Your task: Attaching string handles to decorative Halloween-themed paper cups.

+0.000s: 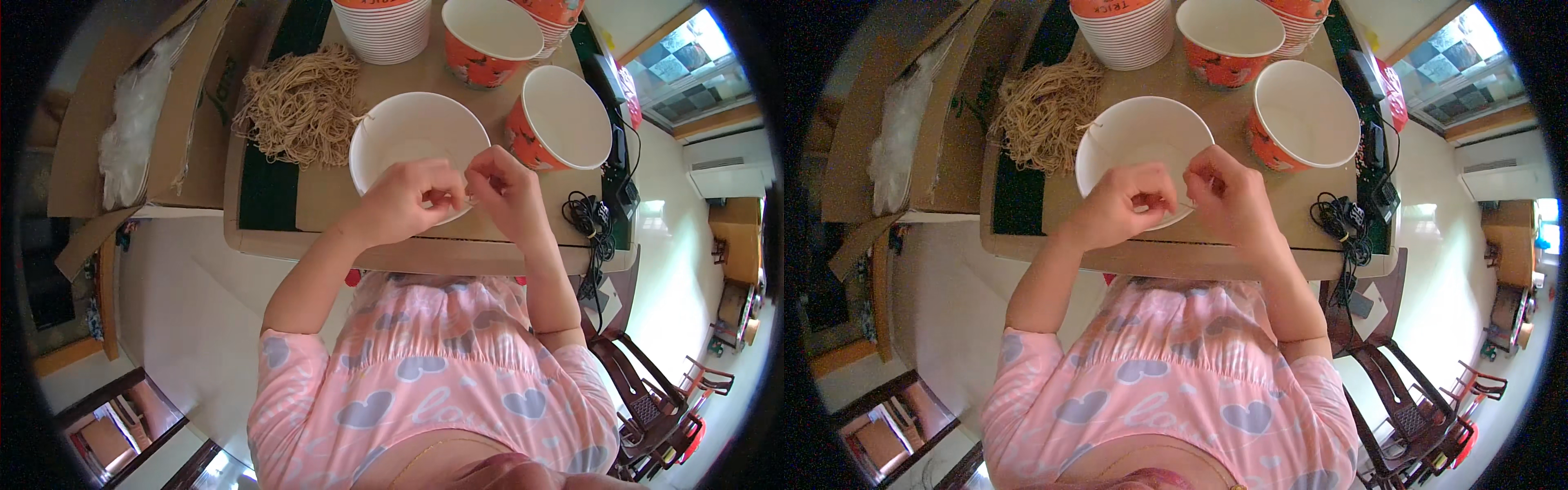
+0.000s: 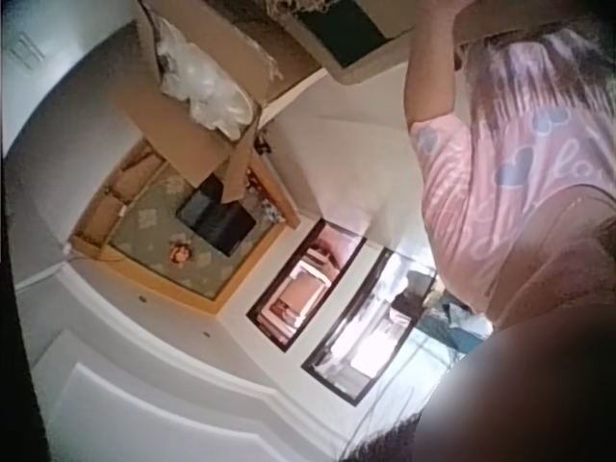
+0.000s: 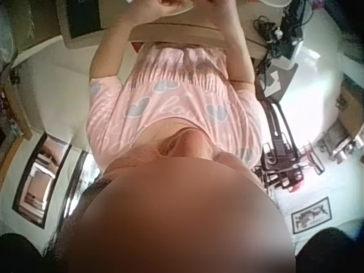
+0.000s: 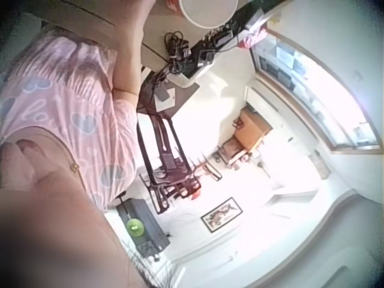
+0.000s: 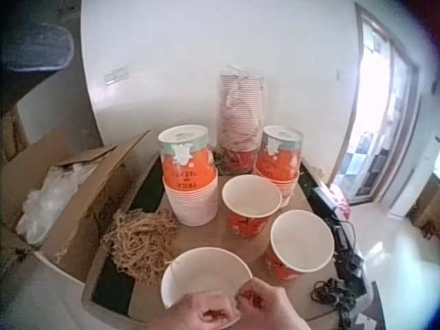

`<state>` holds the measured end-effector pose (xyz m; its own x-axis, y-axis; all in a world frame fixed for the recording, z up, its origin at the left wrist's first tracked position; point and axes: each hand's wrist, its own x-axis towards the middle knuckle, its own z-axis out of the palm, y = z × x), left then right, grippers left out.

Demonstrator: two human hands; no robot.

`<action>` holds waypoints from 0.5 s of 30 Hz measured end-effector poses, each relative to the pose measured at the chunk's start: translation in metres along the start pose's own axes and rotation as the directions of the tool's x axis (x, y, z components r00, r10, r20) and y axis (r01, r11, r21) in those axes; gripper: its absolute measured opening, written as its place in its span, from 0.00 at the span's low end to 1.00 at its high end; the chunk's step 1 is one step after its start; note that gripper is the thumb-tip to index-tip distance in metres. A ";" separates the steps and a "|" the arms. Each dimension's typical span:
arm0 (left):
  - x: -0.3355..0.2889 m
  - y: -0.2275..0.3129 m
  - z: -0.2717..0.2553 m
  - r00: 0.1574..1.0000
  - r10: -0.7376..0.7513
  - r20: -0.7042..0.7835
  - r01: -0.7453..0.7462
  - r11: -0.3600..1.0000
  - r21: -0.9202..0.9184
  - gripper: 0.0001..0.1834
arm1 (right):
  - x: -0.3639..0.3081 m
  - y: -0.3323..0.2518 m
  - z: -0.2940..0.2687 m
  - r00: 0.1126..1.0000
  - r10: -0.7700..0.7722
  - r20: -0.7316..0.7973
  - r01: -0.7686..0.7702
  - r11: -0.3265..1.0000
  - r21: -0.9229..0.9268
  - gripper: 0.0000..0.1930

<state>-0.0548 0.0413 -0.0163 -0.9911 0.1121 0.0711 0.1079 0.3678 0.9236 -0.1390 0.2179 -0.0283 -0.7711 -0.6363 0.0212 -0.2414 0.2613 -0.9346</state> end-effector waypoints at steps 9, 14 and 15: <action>0.000 0.000 0.012 0.956 0.257 -0.145 -0.153 0.852 0.500 0.10 | 0.005 0.008 0.002 0.999 -0.012 -0.040 0.018 0.987 0.157 0.04; 0.002 0.003 0.017 0.941 0.317 -0.119 -0.156 0.718 0.678 0.13 | 0.004 0.015 0.003 0.998 -0.058 -0.030 0.060 0.996 0.072 0.04; 0.004 0.002 0.018 0.943 0.316 -0.107 -0.160 0.711 0.685 0.10 | 0.003 0.015 0.003 0.998 -0.059 -0.028 0.061 0.996 0.072 0.04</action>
<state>-0.0569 0.0589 -0.0213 -0.9084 0.1228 0.3997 0.2887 0.8757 0.3871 -0.1430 0.2174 -0.0435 -0.7719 -0.6299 0.0864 -0.2446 0.1688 -0.9548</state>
